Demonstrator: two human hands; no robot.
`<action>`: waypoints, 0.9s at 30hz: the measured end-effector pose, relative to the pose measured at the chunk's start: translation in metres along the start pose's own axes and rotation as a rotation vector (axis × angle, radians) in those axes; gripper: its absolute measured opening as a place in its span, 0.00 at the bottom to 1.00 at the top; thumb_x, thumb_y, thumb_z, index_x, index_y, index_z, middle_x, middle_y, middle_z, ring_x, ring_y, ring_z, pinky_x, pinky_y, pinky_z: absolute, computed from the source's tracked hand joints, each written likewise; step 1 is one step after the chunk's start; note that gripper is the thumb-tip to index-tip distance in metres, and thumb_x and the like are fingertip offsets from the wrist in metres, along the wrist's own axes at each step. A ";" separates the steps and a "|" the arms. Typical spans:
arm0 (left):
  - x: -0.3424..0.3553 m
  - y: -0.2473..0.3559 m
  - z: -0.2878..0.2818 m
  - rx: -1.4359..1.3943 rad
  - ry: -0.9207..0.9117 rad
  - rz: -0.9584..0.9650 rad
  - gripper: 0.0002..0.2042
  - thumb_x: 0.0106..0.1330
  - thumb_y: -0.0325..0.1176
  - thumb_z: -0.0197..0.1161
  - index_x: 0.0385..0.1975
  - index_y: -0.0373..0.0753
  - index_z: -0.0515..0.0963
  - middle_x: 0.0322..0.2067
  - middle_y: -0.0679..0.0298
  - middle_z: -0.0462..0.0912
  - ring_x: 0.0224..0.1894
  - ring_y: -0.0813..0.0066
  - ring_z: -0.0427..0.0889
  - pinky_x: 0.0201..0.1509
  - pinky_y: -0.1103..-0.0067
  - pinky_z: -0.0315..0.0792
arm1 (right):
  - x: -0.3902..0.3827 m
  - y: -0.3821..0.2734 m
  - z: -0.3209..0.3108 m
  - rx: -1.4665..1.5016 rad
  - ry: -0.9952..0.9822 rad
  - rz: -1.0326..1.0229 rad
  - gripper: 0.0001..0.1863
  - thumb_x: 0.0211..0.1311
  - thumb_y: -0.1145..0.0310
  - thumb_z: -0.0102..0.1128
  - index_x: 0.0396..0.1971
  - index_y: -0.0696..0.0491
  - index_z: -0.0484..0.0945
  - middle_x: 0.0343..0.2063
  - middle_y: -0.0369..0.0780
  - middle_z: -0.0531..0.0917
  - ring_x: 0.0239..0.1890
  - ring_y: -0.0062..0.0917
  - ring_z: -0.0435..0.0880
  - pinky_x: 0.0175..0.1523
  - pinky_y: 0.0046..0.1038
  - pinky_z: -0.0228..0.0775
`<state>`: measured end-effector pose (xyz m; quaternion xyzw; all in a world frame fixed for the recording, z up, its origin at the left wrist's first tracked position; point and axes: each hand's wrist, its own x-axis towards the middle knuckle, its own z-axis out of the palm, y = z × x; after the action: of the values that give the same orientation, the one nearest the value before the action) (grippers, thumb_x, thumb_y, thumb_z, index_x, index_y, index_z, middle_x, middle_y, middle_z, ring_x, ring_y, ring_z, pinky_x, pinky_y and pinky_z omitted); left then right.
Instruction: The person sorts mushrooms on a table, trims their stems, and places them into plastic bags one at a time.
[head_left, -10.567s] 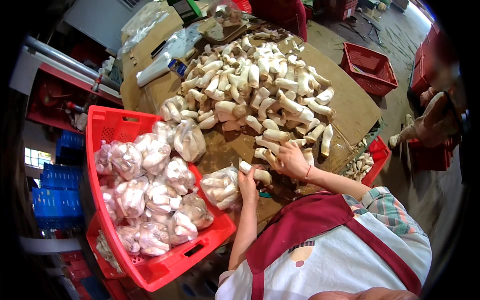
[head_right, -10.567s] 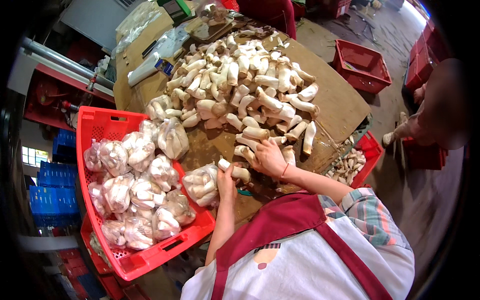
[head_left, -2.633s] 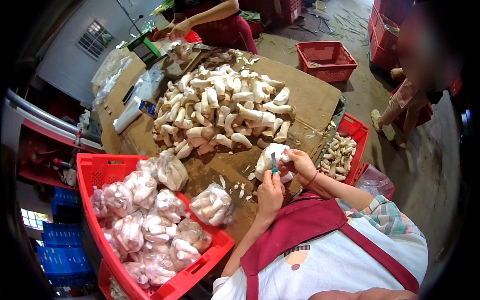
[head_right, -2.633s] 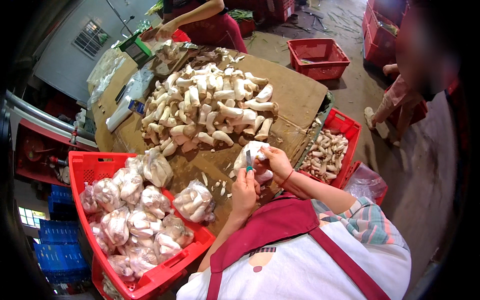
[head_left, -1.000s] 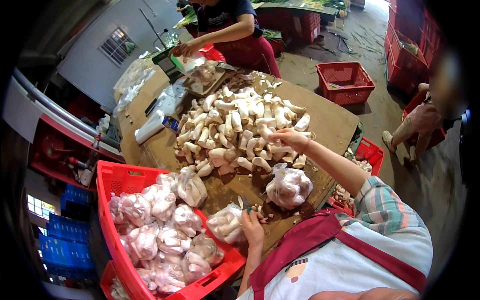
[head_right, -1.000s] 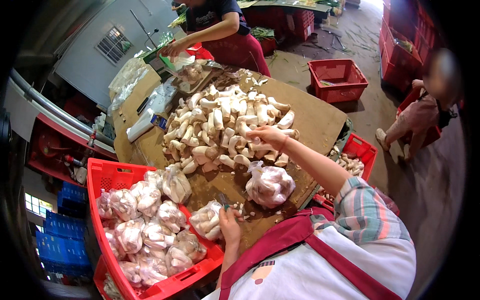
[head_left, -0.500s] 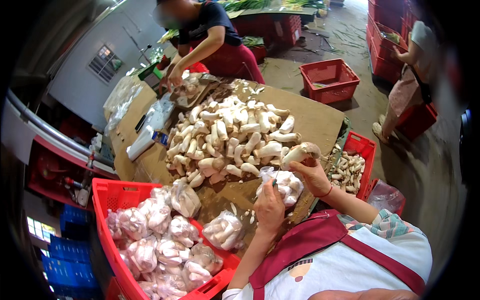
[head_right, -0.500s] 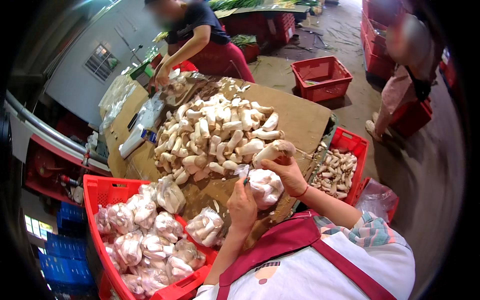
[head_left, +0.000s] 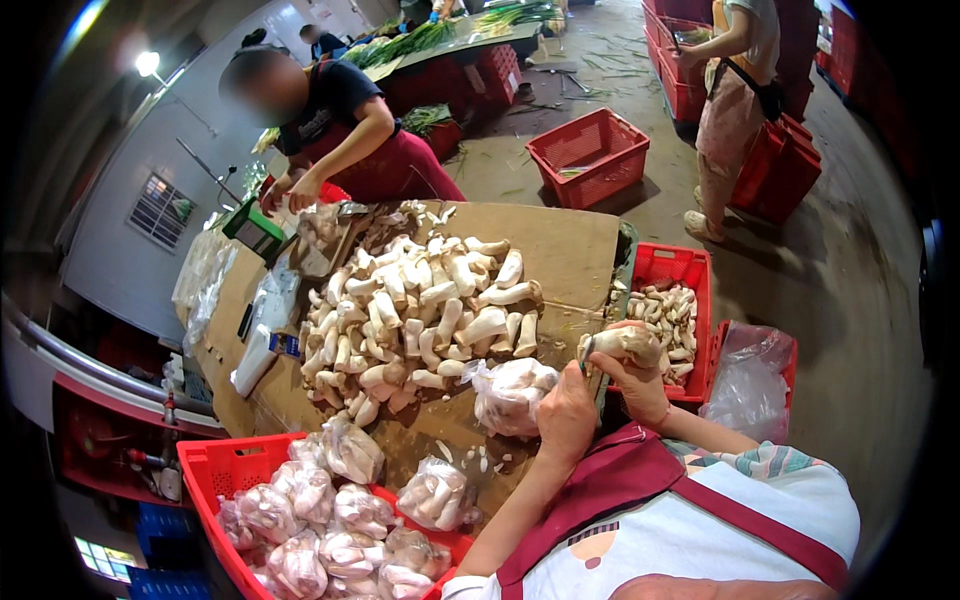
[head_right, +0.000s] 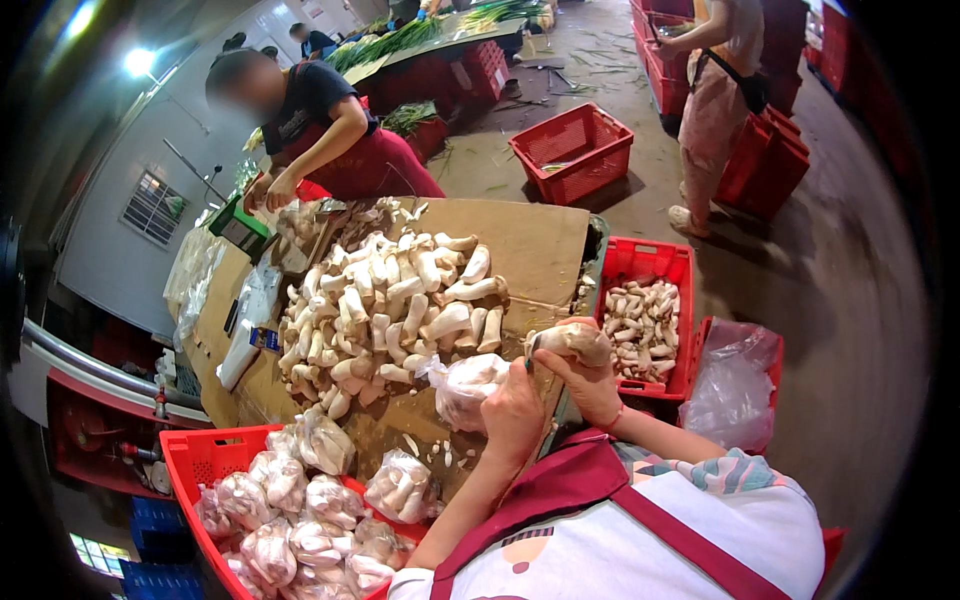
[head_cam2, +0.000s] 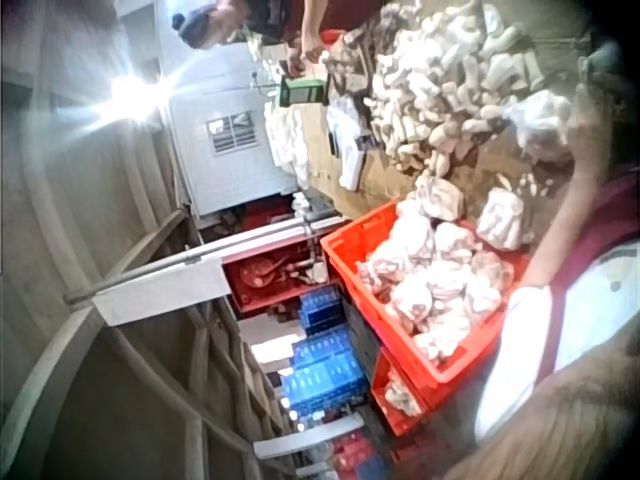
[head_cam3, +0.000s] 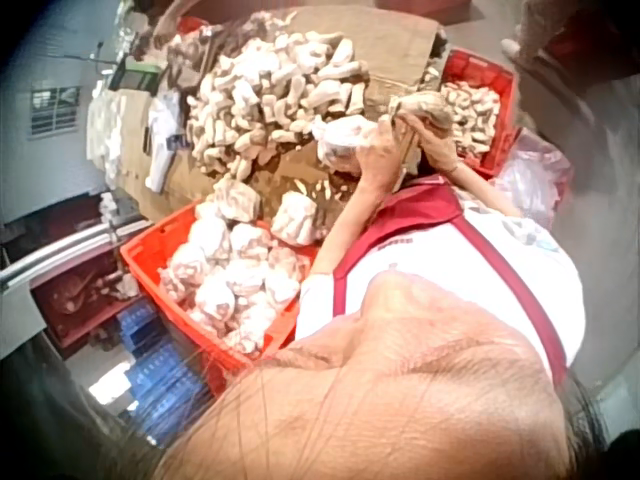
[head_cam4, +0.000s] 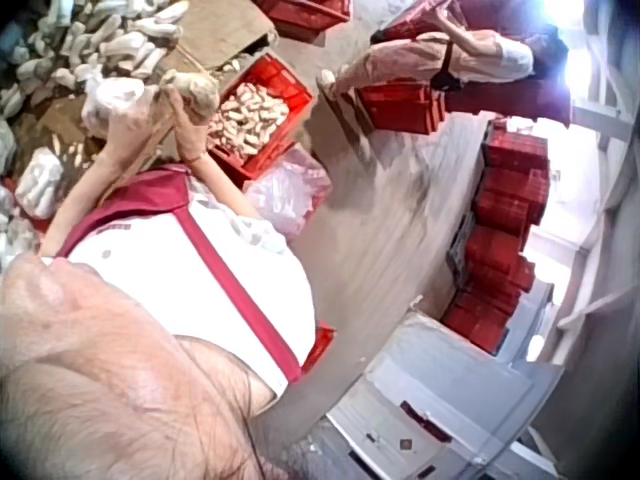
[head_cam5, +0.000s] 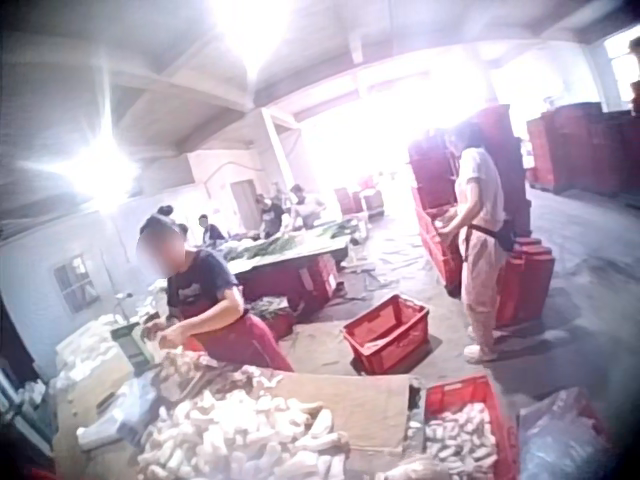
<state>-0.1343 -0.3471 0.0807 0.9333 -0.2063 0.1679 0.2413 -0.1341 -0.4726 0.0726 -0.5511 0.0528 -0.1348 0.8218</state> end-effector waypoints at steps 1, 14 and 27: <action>-0.002 0.002 0.006 -0.003 -0.018 -0.001 0.11 0.62 0.25 0.51 0.44 0.33 0.69 0.25 0.57 0.79 0.25 0.60 0.81 0.25 0.70 0.74 | -0.003 -0.003 -0.003 -0.045 0.026 -0.032 0.24 0.52 0.77 0.70 0.47 0.50 0.68 0.35 0.31 0.76 0.38 0.13 0.76 0.42 0.16 0.71; -0.066 -0.053 0.007 -0.384 0.086 -0.463 0.10 0.71 0.35 0.49 0.44 0.39 0.74 0.26 0.48 0.79 0.29 0.44 0.79 0.30 0.61 0.69 | 0.050 0.021 -0.021 0.204 -0.150 0.310 0.12 0.62 0.69 0.58 0.44 0.56 0.76 0.42 0.39 0.81 0.43 0.22 0.79 0.50 0.24 0.70; -0.202 -0.112 0.022 -0.066 0.114 -0.928 0.14 0.69 0.32 0.48 0.50 0.33 0.70 0.43 0.43 0.76 0.46 0.44 0.74 0.50 0.62 0.67 | 0.130 0.122 0.064 -0.088 -0.457 0.500 0.44 0.63 0.58 0.58 0.68 0.61 0.42 0.54 0.45 0.71 0.45 0.21 0.73 0.45 0.22 0.69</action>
<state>-0.2512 -0.2072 -0.0636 0.9080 0.2413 0.0867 0.3312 0.0252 -0.4079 -0.0069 -0.5719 0.0065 0.2000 0.7955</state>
